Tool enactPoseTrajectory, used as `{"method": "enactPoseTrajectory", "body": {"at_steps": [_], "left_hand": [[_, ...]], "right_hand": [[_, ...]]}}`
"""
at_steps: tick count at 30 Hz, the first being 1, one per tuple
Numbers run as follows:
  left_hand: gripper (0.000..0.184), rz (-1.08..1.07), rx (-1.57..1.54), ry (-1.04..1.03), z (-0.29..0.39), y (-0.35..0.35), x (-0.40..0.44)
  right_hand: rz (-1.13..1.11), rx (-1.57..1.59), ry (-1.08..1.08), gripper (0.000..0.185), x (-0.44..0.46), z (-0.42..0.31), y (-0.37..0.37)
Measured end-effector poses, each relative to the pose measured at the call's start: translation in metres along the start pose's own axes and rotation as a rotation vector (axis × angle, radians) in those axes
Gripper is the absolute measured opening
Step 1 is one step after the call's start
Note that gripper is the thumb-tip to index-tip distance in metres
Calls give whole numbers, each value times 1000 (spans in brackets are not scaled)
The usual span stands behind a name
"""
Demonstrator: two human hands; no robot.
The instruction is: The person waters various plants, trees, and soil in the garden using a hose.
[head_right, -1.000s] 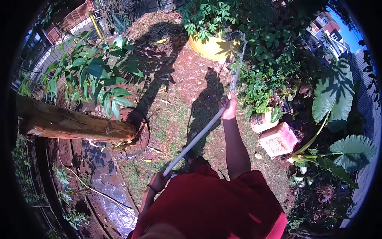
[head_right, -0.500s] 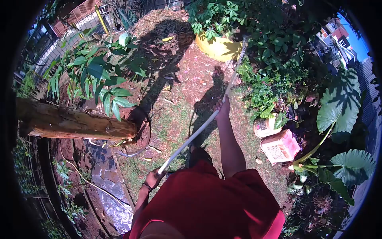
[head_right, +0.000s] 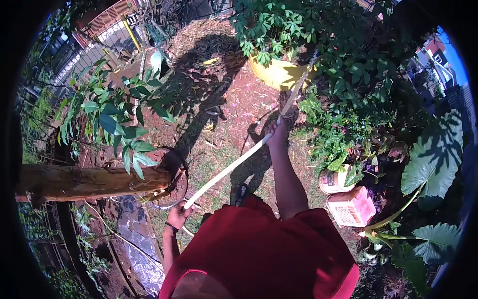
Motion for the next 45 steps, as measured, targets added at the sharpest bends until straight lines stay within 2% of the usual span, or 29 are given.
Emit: {"method": "enactPoseTrajectory", "body": {"at_steps": [2, 4, 7, 10, 11, 14, 15, 18, 19, 20, 22, 23, 24, 25, 27, 28, 30, 31, 33, 35, 38, 41, 45], "left_hand": [[8, 39, -63, 0, 36, -10, 8], [8, 18, -166, 65, 44, -14, 17], [10, -30, -93, 54, 88, -29, 26], [12, -17, -248, 66, 67, -28, 54], [11, -59, -249, 64, 95, -35, 61], [10, -110, -234, 104, 105, -31, 96], [12, -135, -128, 106, 123, -28, 105], [13, -181, -173, 16, 140, -18, 143], [13, -199, -191, 19, 144, -13, 155], [14, -217, -211, 20, 151, -7, 169], [15, -249, -206, 25, 170, 5, 193], [15, -254, -215, 19, 174, 10, 203], [15, -269, -362, 80, 176, 15, 212], [15, -285, -504, 140, 180, 21, 224], [17, -315, -442, 145, 191, 33, 249], [18, -333, -383, 157, 194, 36, 259], [22, -319, -352, 149, 209, 40, 275], [22, -319, -358, 186, 209, 43, 282], [22, -320, -358, 216, 212, 48, 298], [23, -329, -223, 256, 215, 51, 310], [23, -325, -226, 347, 233, 54, 327], [22, -312, -293, 241, 227, 45, 352], [21, -353, -285, 177, 228, 29, 376]], "right_hand": [[10, 0, -6, 32, 19, -8, -15], [-79, 36, 22, 29, 46, -11, -17], [-90, 75, -3, 27, 63, -20, -30], [-94, 87, -34, 27, 76, -35, -33], [-114, 109, -78, 28, 84, -39, -38], [-36, 108, -41, 30, 104, -55, -46], [-48, 163, -64, 31, 110, -59, -50], [-66, 133, -43, 29, 136, -70, -61], [-88, 173, -69, 35, 151, -72, -64], [-67, 147, -6, 36, 147, -76, -79], [-47, 88, -61, 35, 176, -79, -84], [-81, 178, -124, 34, 177, -80, -99], [-103, 74, -73, 35, 195, -82, -101], [-208, 120, -100, 33, 210, -83, -104], [-371, 208, -170, 31, 219, -83, -126], [-365, 202, -167, 31, 229, -80, -135], [-563, 99, -170, 35, 242, -76, -153], [-464, 127, -132, 34, 249, -76, -154], [-408, 132, -153, 34, 259, -72, -161], [-316, 125, -180, 32, 273, -70, -156], [-325, 116, -160, 30, 294, -73, -144], [-254, 133, -95, 29, 313, -83, -133], [-249, 139, -114, 30, 326, -106, -130]]}}
Point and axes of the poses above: each hand's wrist, its own x-axis towards the middle knuckle, its own y-axis out of the back of the hand, z = x × y, the point moved 3 cm from there along x, towards the middle knuckle, and after that the axes turned 7 degrees about -x, right-handed, at the moved point
